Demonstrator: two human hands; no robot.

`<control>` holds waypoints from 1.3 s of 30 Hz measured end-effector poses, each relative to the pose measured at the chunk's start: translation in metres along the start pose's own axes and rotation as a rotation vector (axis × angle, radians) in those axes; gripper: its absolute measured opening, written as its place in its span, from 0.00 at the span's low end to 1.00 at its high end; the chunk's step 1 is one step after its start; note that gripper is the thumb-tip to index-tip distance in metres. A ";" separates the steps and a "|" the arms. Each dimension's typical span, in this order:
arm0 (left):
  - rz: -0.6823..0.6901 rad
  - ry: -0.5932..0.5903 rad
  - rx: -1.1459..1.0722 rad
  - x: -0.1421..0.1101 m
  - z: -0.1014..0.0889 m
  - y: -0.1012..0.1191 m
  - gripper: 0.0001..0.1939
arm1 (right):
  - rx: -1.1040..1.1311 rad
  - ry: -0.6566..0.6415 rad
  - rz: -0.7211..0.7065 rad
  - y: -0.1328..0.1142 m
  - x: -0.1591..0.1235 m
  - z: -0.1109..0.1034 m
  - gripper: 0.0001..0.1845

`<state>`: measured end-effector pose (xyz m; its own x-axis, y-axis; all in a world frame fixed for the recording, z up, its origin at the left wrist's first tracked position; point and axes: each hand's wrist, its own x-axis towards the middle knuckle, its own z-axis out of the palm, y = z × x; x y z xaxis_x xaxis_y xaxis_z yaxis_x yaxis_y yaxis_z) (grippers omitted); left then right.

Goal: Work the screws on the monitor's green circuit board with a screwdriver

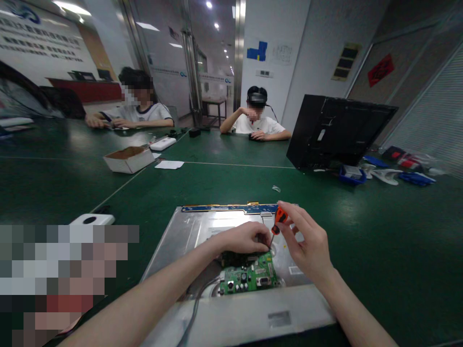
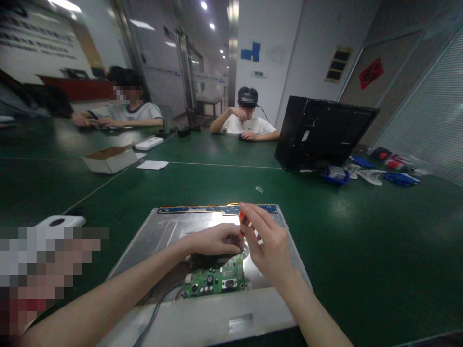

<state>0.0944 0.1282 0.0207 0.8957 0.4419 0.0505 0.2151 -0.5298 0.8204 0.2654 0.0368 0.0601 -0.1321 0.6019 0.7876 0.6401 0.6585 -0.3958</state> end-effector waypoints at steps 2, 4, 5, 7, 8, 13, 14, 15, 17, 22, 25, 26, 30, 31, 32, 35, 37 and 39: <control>-0.001 -0.003 0.003 0.000 0.000 0.000 0.05 | 0.006 -0.006 0.005 0.000 -0.001 0.000 0.24; -0.001 -0.004 0.007 0.000 -0.001 0.001 0.05 | 0.011 0.009 0.020 0.001 -0.002 0.001 0.23; 0.000 -0.006 0.006 -0.001 -0.001 0.002 0.05 | 0.016 0.023 0.028 0.002 -0.003 0.002 0.23; -0.001 -0.010 0.001 -0.001 -0.002 0.003 0.06 | 0.028 0.059 0.038 0.003 -0.004 0.004 0.23; -0.003 -0.010 -0.002 -0.001 -0.002 0.004 0.06 | 0.036 0.076 0.041 0.004 -0.004 0.004 0.23; -0.009 -0.003 -0.005 -0.002 -0.003 0.005 0.06 | 0.061 0.096 0.057 0.006 -0.006 0.007 0.22; -0.007 -0.004 -0.006 -0.002 -0.003 0.005 0.06 | 0.058 0.092 0.050 0.005 -0.006 0.006 0.22; -0.004 -0.005 -0.008 -0.001 -0.003 0.005 0.06 | 0.051 0.087 0.039 0.005 -0.005 0.006 0.23; 0.002 -0.009 -0.009 -0.001 -0.002 0.005 0.06 | 0.034 0.070 0.015 0.003 -0.004 0.004 0.22; -0.001 0.005 0.001 0.000 -0.001 0.003 0.06 | -0.008 0.011 -0.011 0.000 0.001 0.000 0.22; -0.009 0.011 0.010 0.000 0.000 0.001 0.06 | -0.027 -0.016 -0.017 0.001 0.001 0.001 0.24; -0.009 0.011 0.013 0.000 0.000 0.001 0.06 | -0.025 -0.015 -0.013 0.001 0.000 0.001 0.24; -0.010 0.001 0.013 0.000 -0.002 0.002 0.06 | 0.011 0.043 0.034 0.005 -0.005 0.005 0.23; -0.009 -0.003 0.011 0.000 -0.002 0.002 0.06 | 0.025 0.065 0.041 0.006 -0.006 0.006 0.24; -0.009 -0.006 0.010 -0.001 -0.002 0.003 0.06 | 0.040 0.083 0.047 0.007 -0.007 0.006 0.24; -0.012 -0.007 0.011 -0.001 -0.003 0.004 0.05 | 0.072 0.096 0.059 0.007 -0.008 0.007 0.23; -0.013 -0.006 0.012 -0.001 -0.003 0.005 0.05 | 0.068 0.085 0.053 0.006 -0.008 0.006 0.24; -0.009 -0.009 0.010 -0.001 -0.002 0.005 0.05 | 0.047 0.070 0.030 0.004 -0.006 0.005 0.23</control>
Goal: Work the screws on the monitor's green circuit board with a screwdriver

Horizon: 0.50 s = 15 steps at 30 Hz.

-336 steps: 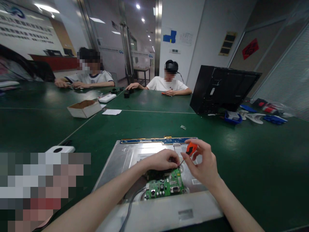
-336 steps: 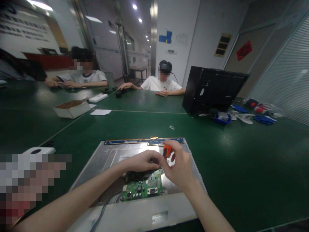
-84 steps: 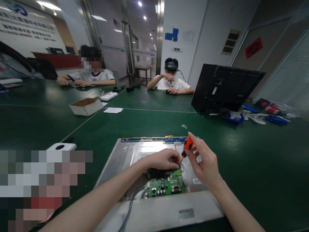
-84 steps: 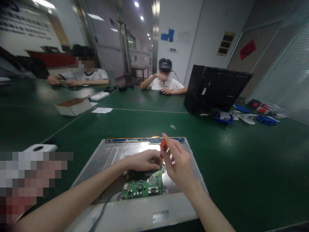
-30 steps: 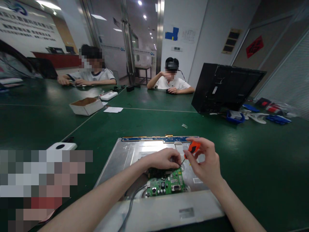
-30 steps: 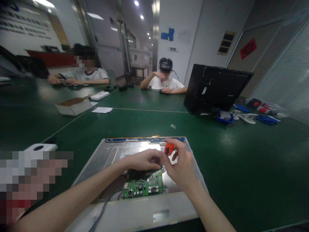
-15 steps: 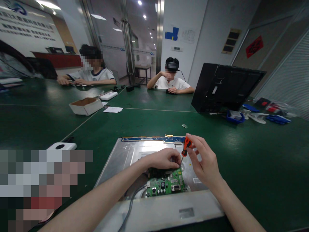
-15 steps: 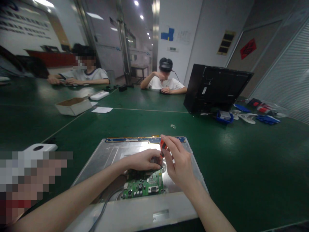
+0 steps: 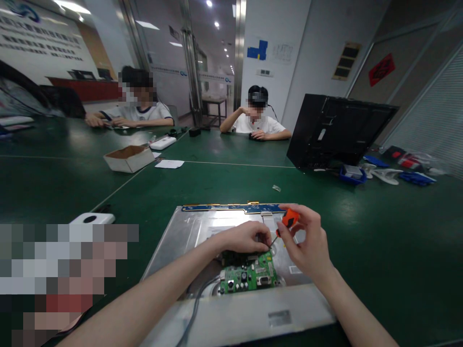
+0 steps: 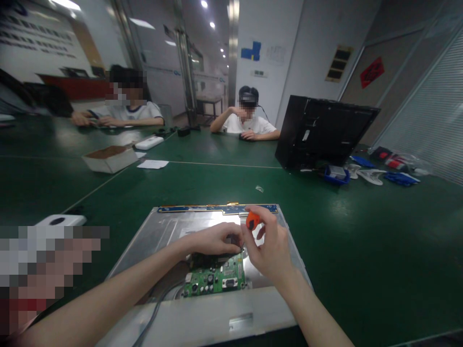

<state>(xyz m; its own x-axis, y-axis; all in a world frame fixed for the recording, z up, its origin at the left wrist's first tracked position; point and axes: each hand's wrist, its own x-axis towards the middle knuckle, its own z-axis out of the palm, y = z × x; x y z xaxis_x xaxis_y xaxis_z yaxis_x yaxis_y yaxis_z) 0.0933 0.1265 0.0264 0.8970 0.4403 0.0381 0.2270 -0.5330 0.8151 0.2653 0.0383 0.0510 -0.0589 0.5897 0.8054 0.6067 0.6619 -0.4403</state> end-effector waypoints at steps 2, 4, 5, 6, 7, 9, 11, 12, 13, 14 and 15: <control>0.009 0.000 -0.003 0.000 0.000 0.000 0.05 | -0.025 -0.016 -0.023 -0.001 0.002 -0.001 0.22; 0.016 0.009 -0.002 0.000 0.001 -0.001 0.05 | -0.042 -0.031 -0.035 -0.003 0.005 -0.002 0.21; 0.017 0.016 -0.001 0.000 0.001 -0.001 0.05 | -0.048 -0.038 -0.038 -0.003 0.006 -0.003 0.21; 0.016 0.022 0.001 0.000 0.001 -0.002 0.04 | -0.054 -0.044 -0.039 -0.004 0.006 -0.003 0.21; 0.014 0.027 0.003 0.001 0.001 -0.002 0.04 | -0.059 -0.051 -0.037 -0.004 0.007 -0.003 0.21; 0.010 0.030 0.004 0.001 0.002 -0.002 0.03 | -0.068 -0.058 -0.029 -0.005 0.007 -0.003 0.21; 0.012 0.032 0.005 0.001 0.002 -0.002 0.03 | -0.082 -0.049 -0.018 -0.004 0.005 -0.003 0.21; 0.016 0.034 0.008 0.001 0.003 -0.002 0.04 | -0.089 -0.038 -0.012 -0.003 0.004 -0.002 0.21; 0.022 0.037 0.011 0.001 0.003 -0.002 0.04 | -0.093 -0.024 -0.008 -0.002 0.003 -0.001 0.21; 0.031 0.039 0.015 0.001 0.003 -0.001 0.05 | -0.095 -0.009 -0.004 -0.001 0.001 -0.001 0.22; 0.040 0.039 0.018 0.001 0.002 -0.001 0.05 | -0.095 0.004 -0.001 0.000 0.000 0.000 0.22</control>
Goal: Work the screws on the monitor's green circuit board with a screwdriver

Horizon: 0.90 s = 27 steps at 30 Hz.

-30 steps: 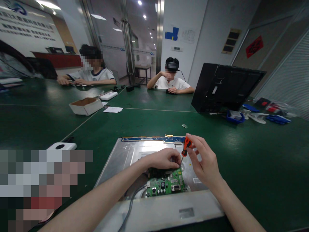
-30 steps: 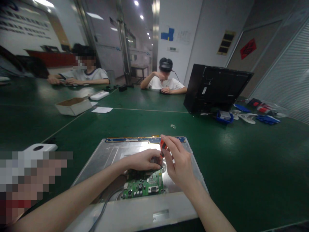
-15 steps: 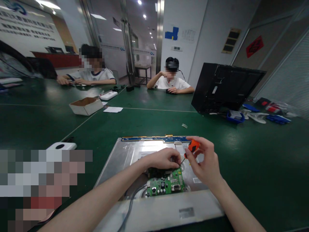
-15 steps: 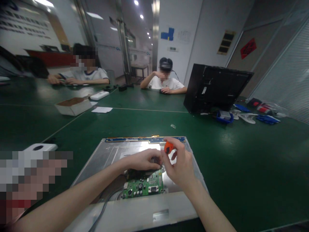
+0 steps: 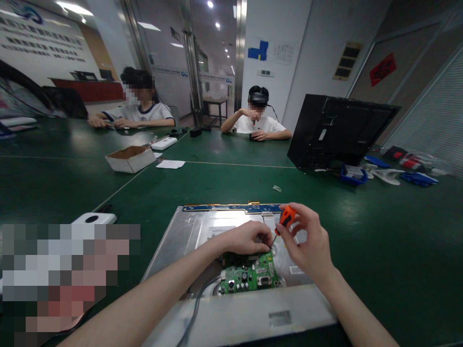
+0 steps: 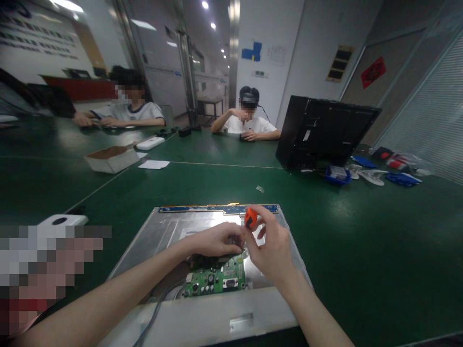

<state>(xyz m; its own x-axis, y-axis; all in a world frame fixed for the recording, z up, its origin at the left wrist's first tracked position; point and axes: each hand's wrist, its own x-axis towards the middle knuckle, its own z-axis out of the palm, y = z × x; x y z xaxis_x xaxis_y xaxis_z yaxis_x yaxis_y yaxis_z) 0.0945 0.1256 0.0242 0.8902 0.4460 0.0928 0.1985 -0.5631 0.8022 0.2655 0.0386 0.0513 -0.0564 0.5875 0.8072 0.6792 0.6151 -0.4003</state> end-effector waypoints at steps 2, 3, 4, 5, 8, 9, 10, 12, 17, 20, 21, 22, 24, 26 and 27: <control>0.016 -0.003 0.004 0.000 0.000 0.000 0.05 | -0.001 0.014 0.003 0.002 -0.001 0.001 0.23; 0.021 -0.006 0.003 0.000 -0.001 0.000 0.05 | -0.004 0.015 -0.002 0.002 -0.001 0.001 0.23; 0.025 -0.012 0.002 0.000 -0.001 0.000 0.05 | -0.008 0.013 -0.008 0.002 -0.001 0.001 0.23; 0.027 -0.016 0.000 0.000 -0.001 0.000 0.05 | -0.012 0.007 -0.015 0.002 0.000 0.001 0.22; 0.025 -0.016 0.000 0.001 0.000 0.000 0.06 | -0.012 -0.013 -0.030 0.000 0.002 0.000 0.21; 0.023 -0.013 0.002 0.001 0.000 0.000 0.06 | -0.015 -0.015 -0.032 -0.001 0.002 -0.001 0.21; 0.022 -0.011 0.004 0.000 0.001 0.000 0.05 | -0.020 -0.012 -0.036 -0.001 0.003 -0.001 0.21; 0.020 -0.003 0.005 0.000 0.001 0.000 0.05 | -0.032 0.002 -0.044 -0.002 0.004 -0.001 0.21; 0.020 0.005 -0.004 0.000 0.002 -0.001 0.06 | -0.034 0.017 -0.048 -0.003 0.004 -0.001 0.22; 0.025 0.012 -0.011 0.000 0.002 -0.001 0.06 | -0.025 0.010 -0.053 -0.002 0.002 -0.001 0.23; 0.025 0.009 -0.011 0.000 0.002 -0.001 0.06 | -0.022 0.009 -0.054 -0.001 0.002 -0.001 0.23; 0.026 0.005 -0.009 0.000 0.002 -0.002 0.06 | -0.019 0.007 -0.052 -0.001 0.002 -0.001 0.23; 0.021 -0.001 -0.001 0.000 0.001 -0.002 0.05 | -0.013 0.005 -0.046 0.000 0.001 0.000 0.23; 0.008 -0.001 0.006 0.000 0.001 -0.003 0.05 | -0.008 0.002 -0.040 0.001 0.001 0.000 0.23; 0.001 0.000 0.008 0.000 0.000 -0.003 0.05 | -0.007 0.002 -0.040 0.001 0.001 0.000 0.23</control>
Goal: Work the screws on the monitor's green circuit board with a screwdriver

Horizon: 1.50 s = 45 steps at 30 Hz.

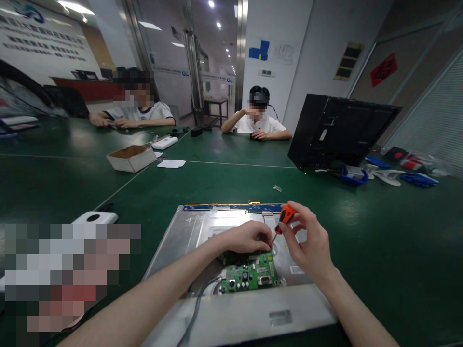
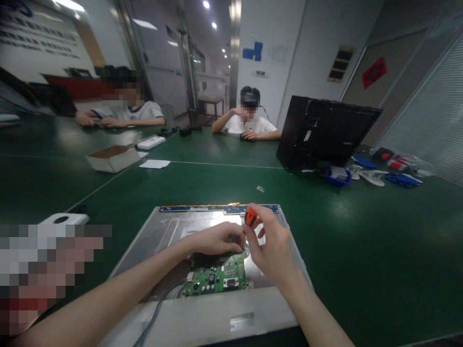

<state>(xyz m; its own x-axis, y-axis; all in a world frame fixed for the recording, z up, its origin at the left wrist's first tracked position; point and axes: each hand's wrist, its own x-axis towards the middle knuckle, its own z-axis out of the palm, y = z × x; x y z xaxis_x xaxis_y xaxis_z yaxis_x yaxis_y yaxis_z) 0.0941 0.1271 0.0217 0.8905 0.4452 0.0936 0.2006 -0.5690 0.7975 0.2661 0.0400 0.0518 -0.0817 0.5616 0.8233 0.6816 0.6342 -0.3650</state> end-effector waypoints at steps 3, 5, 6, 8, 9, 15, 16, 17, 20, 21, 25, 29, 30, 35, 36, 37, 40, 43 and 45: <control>-0.007 -0.005 -0.002 0.000 -0.001 -0.001 0.05 | 0.005 -0.002 -0.005 0.000 0.001 0.000 0.23; -0.003 -0.011 -0.006 0.000 -0.001 -0.001 0.05 | 0.012 -0.006 -0.009 0.001 0.001 0.000 0.24; -0.002 -0.013 -0.008 0.000 -0.001 -0.001 0.05 | 0.015 -0.007 -0.010 0.001 0.001 0.000 0.23; -0.001 -0.011 -0.012 0.000 -0.002 0.000 0.05 | 0.011 0.002 -0.007 0.002 0.001 0.000 0.23; -0.001 -0.008 -0.014 0.000 -0.002 0.000 0.05 | 0.005 0.009 -0.004 0.002 0.000 0.001 0.24; -0.003 -0.010 -0.043 0.000 -0.002 0.000 0.05 | -0.026 0.028 0.004 0.001 0.001 0.001 0.23; -0.005 -0.009 -0.049 0.000 -0.001 0.000 0.05 | -0.028 0.026 0.009 0.001 0.001 0.001 0.23; -0.007 -0.008 -0.054 0.000 -0.001 0.000 0.05 | -0.027 0.020 0.018 0.001 0.001 0.001 0.23; -0.014 -0.006 -0.066 0.000 -0.001 -0.001 0.05 | -0.014 -0.005 0.056 0.002 -0.002 0.001 0.23; -0.015 -0.008 -0.070 0.000 0.000 -0.001 0.05 | -0.012 -0.009 0.066 0.003 -0.002 0.002 0.23; -0.011 -0.020 -0.082 -0.001 0.000 -0.001 0.07 | -0.030 -0.001 0.067 0.004 -0.003 0.003 0.23; -0.014 -0.017 -0.075 -0.001 -0.002 0.000 0.07 | -0.033 0.011 0.041 0.004 -0.002 0.003 0.23; -0.017 -0.016 -0.074 -0.001 -0.002 0.000 0.08 | -0.032 0.015 0.038 0.004 -0.002 0.003 0.23; -0.023 -0.007 -0.072 -0.001 -0.002 -0.001 0.08 | -0.017 0.016 0.038 0.004 -0.002 0.002 0.22; -0.025 -0.006 -0.073 -0.001 -0.002 -0.001 0.08 | -0.016 0.014 0.040 0.004 -0.002 0.002 0.22; -0.025 -0.006 -0.073 -0.001 -0.002 -0.001 0.08 | -0.017 0.012 0.042 0.004 -0.003 0.001 0.22; -0.027 -0.003 -0.070 0.000 -0.001 -0.001 0.08 | -0.023 0.010 0.037 0.004 -0.003 0.001 0.22; -0.030 0.008 -0.070 0.000 -0.001 -0.002 0.08 | -0.021 0.013 0.023 0.003 -0.002 0.001 0.22; -0.032 0.015 -0.071 0.000 -0.002 -0.002 0.07 | -0.017 0.008 0.020 0.003 -0.002 0.001 0.22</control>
<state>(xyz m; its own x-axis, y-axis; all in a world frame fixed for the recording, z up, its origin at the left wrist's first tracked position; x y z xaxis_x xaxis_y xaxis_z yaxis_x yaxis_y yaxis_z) 0.0928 0.1290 0.0213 0.8778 0.4729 0.0763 0.1986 -0.5043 0.8404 0.2678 0.0411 0.0487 -0.0618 0.5701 0.8192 0.6955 0.6133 -0.3743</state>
